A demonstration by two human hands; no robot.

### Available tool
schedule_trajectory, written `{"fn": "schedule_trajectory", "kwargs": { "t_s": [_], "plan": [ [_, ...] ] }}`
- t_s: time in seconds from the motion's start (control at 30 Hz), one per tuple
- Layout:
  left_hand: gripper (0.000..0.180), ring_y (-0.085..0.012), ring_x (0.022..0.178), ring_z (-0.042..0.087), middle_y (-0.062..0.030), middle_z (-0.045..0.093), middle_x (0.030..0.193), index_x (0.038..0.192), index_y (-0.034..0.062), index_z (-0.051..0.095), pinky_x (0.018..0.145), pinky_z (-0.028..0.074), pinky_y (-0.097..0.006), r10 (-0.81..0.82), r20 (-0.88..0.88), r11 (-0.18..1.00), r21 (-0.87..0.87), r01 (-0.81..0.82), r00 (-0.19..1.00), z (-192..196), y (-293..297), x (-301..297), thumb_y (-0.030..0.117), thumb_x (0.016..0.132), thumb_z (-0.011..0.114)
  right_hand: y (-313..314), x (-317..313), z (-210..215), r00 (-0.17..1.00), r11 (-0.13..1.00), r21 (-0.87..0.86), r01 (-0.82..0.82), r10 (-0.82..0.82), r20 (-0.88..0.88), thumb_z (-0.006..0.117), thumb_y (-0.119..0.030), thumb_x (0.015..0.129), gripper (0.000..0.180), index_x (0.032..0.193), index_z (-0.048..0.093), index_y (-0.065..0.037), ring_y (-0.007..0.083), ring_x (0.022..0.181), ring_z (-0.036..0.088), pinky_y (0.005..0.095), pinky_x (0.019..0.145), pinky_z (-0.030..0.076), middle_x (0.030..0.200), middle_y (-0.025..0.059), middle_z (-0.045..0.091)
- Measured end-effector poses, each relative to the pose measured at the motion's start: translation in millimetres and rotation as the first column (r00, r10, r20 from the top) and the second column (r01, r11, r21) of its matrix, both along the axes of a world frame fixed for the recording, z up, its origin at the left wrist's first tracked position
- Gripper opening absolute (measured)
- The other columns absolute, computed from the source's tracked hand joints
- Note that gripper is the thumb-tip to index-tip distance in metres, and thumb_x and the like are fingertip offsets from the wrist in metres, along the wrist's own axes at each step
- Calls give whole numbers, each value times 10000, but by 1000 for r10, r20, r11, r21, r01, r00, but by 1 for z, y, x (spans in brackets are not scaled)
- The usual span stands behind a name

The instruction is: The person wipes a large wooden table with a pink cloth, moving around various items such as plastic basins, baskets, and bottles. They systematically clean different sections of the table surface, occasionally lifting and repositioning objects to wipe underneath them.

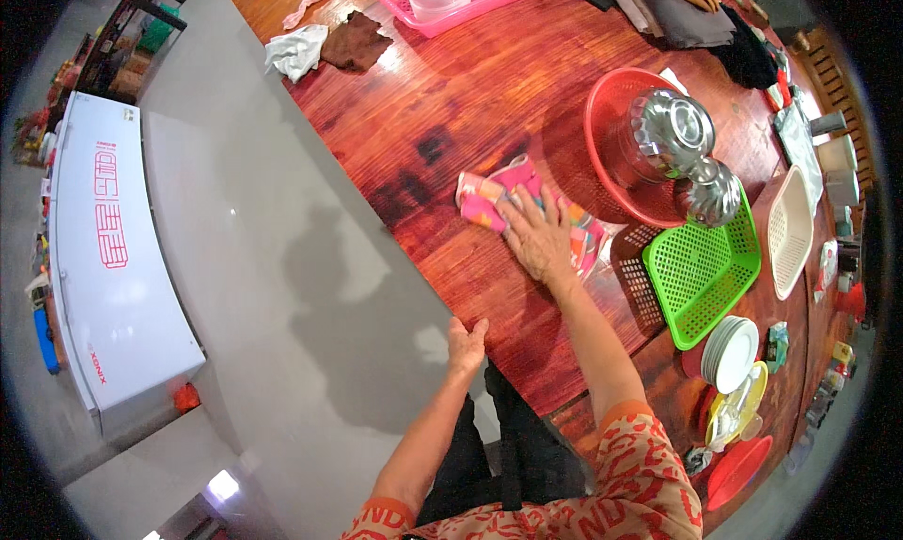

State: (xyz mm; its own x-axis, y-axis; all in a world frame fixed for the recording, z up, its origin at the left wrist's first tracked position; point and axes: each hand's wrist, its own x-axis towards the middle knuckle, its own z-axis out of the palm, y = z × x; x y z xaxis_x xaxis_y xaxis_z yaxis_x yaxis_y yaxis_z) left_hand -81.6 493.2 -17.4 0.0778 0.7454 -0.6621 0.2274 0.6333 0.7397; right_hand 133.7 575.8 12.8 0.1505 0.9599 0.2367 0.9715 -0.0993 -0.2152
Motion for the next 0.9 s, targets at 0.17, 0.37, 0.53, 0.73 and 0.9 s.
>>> {"fn": "schedule_trajectory", "kwargs": {
  "t_s": [0.17, 0.37, 0.53, 0.73, 0.9],
  "plan": [
    [440, -308, 1084, 583, -203, 607, 1195, 1196, -55, 493, 962, 434, -396, -10, -37, 999, -39, 9, 999, 4, -5, 3, 232, 898, 643, 53, 25, -3, 991, 991, 40, 131, -132, 16, 602, -383, 898, 479, 1368, 532, -319, 359, 1378, 343, 565, 1129, 222, 1459, 26, 466],
    [512, -367, 1075, 589, -241, 616, 1175, 1182, -56, 494, 945, 441, -408, -102, -118, 994, -50, 97, 988, -3, -7, 1, 323, 876, 650, 61, -7, -13, 998, 996, 70, -53, 54, -13, 612, -359, 892, 475, 1357, 542, -295, 349, 1362, 370, 553, 1112, 263, 1438, 45, 481],
    [518, -375, 1061, 593, -233, 626, 1151, 1190, -59, 492, 939, 445, -408, -98, -22, 991, 86, 100, 995, -23, -6, -14, 316, 871, 652, 21, -53, -1, 982, 982, 55, -178, 181, -58, 636, -315, 874, 485, 1349, 554, -265, 323, 1338, 397, 518, 1093, 306, 1421, 47, 492],
    [582, -344, 1073, 600, -224, 625, 1150, 1311, -66, 446, 945, 453, -398, -265, -59, 964, 17, 266, 962, 16, 7, -30, 251, 868, 653, -64, -81, 7, 988, 992, -6, -127, 126, -87, 652, -298, 864, 485, 1339, 556, -275, 303, 1335, 398, 495, 1100, 316, 1435, 42, 467],
    [605, -335, 1066, 582, -222, 496, 1283, 1391, -16, 397, 942, 467, -405, -335, -280, 887, 230, 401, 900, 24, 17, -63, 208, 883, 637, -121, -110, 14, 997, 996, -80, -38, 32, -73, 674, -292, 847, 499, 1331, 555, -277, 297, 1337, 396, 477, 1107, 315, 1447, 40, 453]
  ]
}}
